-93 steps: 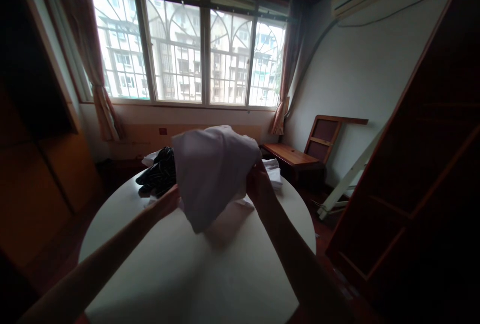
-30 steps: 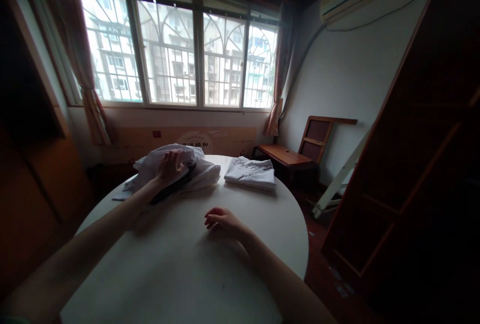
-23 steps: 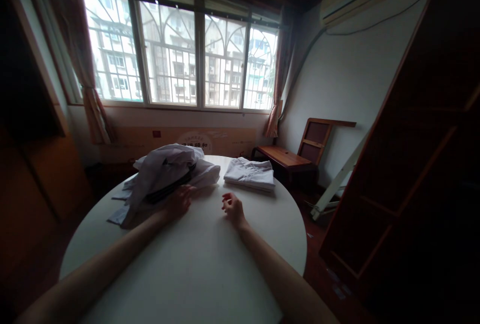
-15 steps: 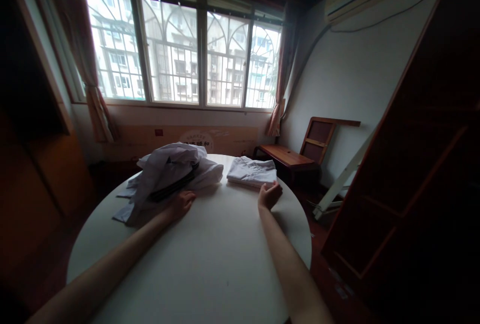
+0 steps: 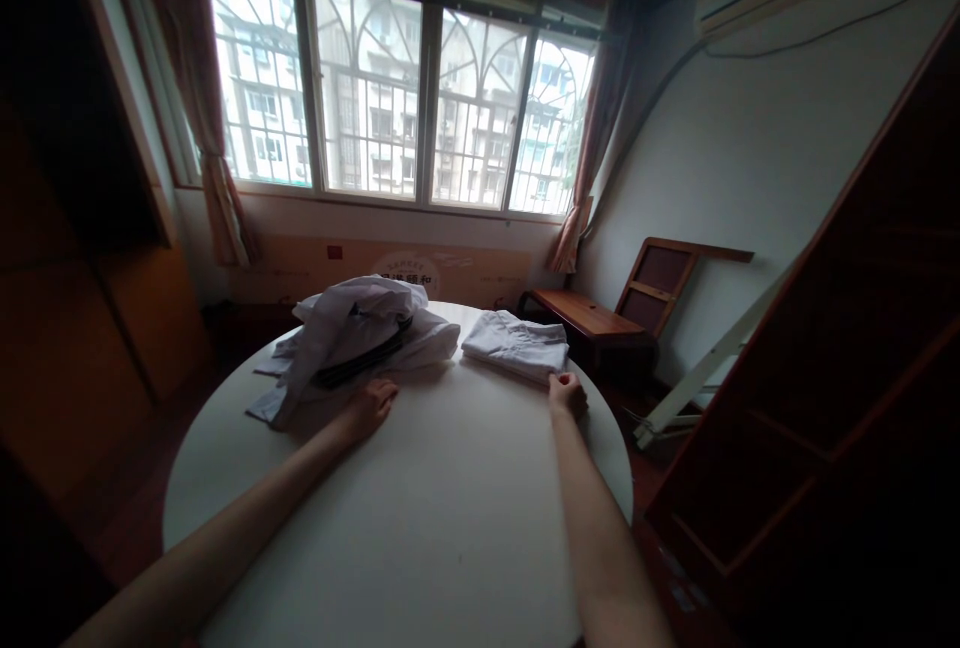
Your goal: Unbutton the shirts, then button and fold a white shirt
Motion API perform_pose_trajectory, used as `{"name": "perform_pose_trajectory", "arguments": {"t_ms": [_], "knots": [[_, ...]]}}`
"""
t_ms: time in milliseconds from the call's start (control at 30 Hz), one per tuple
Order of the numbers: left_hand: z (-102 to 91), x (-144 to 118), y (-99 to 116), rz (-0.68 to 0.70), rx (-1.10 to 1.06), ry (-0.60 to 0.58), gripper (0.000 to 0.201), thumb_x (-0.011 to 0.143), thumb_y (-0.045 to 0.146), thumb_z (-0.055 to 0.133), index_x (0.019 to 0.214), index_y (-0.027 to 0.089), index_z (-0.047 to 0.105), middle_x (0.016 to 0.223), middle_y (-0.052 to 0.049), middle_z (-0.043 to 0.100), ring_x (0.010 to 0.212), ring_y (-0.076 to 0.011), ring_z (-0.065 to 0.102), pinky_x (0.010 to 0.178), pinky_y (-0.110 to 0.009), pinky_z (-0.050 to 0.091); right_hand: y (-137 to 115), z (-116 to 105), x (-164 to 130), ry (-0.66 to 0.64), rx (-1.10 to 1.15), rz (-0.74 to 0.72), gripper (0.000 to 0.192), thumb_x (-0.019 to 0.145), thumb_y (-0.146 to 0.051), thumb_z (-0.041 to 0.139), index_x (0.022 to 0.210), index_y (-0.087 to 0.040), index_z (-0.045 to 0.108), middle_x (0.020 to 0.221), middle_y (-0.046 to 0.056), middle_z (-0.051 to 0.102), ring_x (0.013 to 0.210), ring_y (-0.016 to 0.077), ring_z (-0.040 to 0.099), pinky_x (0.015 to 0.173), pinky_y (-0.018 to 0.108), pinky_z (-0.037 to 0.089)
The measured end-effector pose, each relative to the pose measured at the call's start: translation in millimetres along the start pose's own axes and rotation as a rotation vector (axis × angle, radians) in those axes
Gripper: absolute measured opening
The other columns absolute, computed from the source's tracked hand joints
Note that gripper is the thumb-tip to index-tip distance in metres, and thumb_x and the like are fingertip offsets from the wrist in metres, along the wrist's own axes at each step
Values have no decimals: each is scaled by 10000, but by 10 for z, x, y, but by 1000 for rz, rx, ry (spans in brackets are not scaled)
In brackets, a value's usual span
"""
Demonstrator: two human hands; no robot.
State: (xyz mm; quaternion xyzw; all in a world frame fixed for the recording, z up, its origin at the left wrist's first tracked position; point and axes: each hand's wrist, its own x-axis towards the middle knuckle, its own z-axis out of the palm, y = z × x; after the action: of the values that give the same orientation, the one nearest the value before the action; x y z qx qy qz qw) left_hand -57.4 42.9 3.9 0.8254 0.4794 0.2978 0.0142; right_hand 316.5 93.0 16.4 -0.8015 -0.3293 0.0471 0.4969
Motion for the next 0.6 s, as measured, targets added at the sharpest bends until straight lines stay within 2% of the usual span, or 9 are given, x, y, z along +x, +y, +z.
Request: {"name": "perform_pose_trajectory", "arguments": {"t_ms": [100,200,333,433,500,600], "knots": [[12,-74,16,14,-5,-1,209,786,132,410,905,153,581,962,-90,592,931,-193,524,851,-318,395,2,14,-13,44,70,-45,109,626,-284,566,670,-190,531,810,57,614,757,206,532,692,293,372],[23,-84,16,8,0,-10,202,775,126,415,891,149,579,946,-92,591,923,-201,520,845,-326,399,6,13,11,61,124,-36,141,636,-319,530,678,-185,518,743,51,598,683,192,518,636,278,374],[-3,-56,35,-16,9,-12,192,761,118,424,873,154,576,941,-87,587,921,-199,519,843,-325,399,18,-32,84,-23,155,-21,254,634,-432,525,574,-190,475,569,22,527,564,173,467,560,272,356],[-39,-52,66,-31,23,-21,192,756,113,424,871,148,574,942,-90,584,927,-200,517,846,-320,397,-11,-82,92,-93,144,-70,284,605,-427,562,518,-200,417,523,-1,473,548,160,435,560,270,346],[-54,-57,79,-32,30,-26,192,762,116,418,871,145,574,935,-91,585,922,-199,518,844,-318,398,-78,-108,51,-52,128,-169,272,614,-388,561,517,-202,388,553,0,471,596,164,444,608,278,357],[-47,-67,73,-35,23,-23,193,759,114,422,869,148,576,928,-87,588,913,-196,522,843,-318,398,-234,-122,-61,88,113,-430,235,638,-326,540,529,-201,373,648,29,494,751,193,469,739,314,362]]}}
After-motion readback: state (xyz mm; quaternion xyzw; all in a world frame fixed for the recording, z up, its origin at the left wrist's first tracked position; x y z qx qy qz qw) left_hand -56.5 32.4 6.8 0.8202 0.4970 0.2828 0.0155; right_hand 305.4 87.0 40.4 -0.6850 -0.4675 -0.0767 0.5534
